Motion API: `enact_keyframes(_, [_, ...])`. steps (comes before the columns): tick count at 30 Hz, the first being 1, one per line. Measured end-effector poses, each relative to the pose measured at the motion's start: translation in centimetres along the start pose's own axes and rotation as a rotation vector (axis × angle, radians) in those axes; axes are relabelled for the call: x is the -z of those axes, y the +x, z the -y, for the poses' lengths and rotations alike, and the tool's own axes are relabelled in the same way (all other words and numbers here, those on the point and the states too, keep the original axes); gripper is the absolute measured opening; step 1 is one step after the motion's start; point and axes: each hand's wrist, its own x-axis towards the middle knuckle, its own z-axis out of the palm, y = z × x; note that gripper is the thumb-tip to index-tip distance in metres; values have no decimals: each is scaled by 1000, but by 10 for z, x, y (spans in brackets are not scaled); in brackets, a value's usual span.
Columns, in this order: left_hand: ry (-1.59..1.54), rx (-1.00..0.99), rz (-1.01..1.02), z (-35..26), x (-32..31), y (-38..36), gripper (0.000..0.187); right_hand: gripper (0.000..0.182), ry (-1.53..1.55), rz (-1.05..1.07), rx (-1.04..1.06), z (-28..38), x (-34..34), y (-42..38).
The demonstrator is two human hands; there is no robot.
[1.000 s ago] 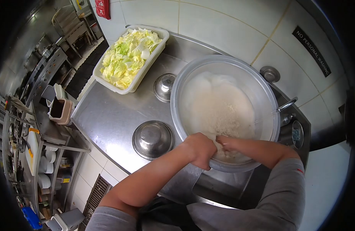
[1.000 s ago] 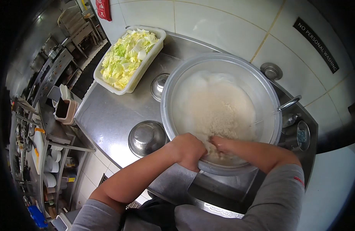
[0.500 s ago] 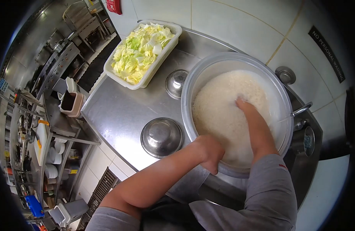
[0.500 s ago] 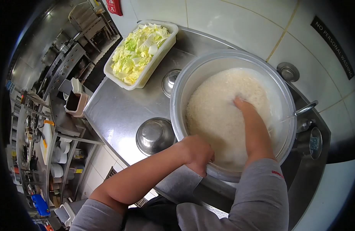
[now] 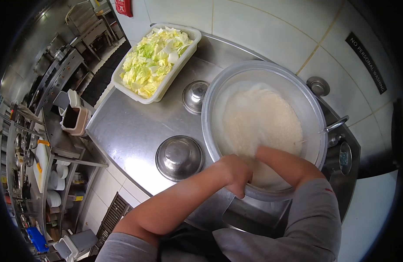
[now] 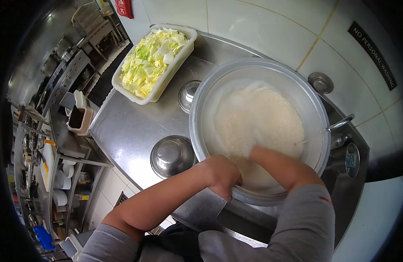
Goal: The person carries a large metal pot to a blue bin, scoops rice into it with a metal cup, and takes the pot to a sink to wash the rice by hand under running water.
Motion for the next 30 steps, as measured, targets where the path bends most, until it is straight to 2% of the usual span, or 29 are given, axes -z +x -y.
enact_keyframes(1, [-5,5,6,1,-3,2,51,46,1,-16,-17,3,12,12])
enact_keyframes(3, [10,2,-70,4,-9,4,32,44,-22,-50,-110,1,49,42])
enact_keyframes(7, [-1,40,-59,1,-5,1,31,40,-168,-133,-430,-43,118,76])
enact_keyframes(8, [5,45,-62,1,-6,1,30,41,-139,-472,-545,-89,104,100])
enact_keyframes(9, [12,45,-68,1,-5,1,30,41,-114,-509,-605,-108,110,81])
enact_keyframes(11, [11,52,-57,0,-4,1,30,40,-125,-405,-654,-119,131,8])
enact_keyframes(12, [10,63,-42,-1,-3,1,30,39,-159,-263,-638,-118,134,-29])
enact_keyframes(14, [16,65,-22,-2,0,0,32,50,-74,66,-524,-147,126,-66])
enact_keyframes(15, [23,75,7,-3,1,-1,34,50,-77,65,-538,-153,113,-80])
enact_keyframes(18, [24,51,-31,-1,-2,-1,32,45,3,282,-313,-169,43,-103])
enact_keyframes(20, [29,40,-23,-3,0,-3,32,45,96,359,-207,-155,7,-112])
enact_keyframes(23, [51,26,-26,-3,1,-1,32,46,235,324,-69,-98,-26,-107])
enact_keyframes(26, [50,13,-52,-1,-2,0,31,46,383,131,59,-31,-52,-79])
enact_keyframes(30, [15,20,-68,0,-1,-2,32,47,321,-24,170,30,-28,-17])
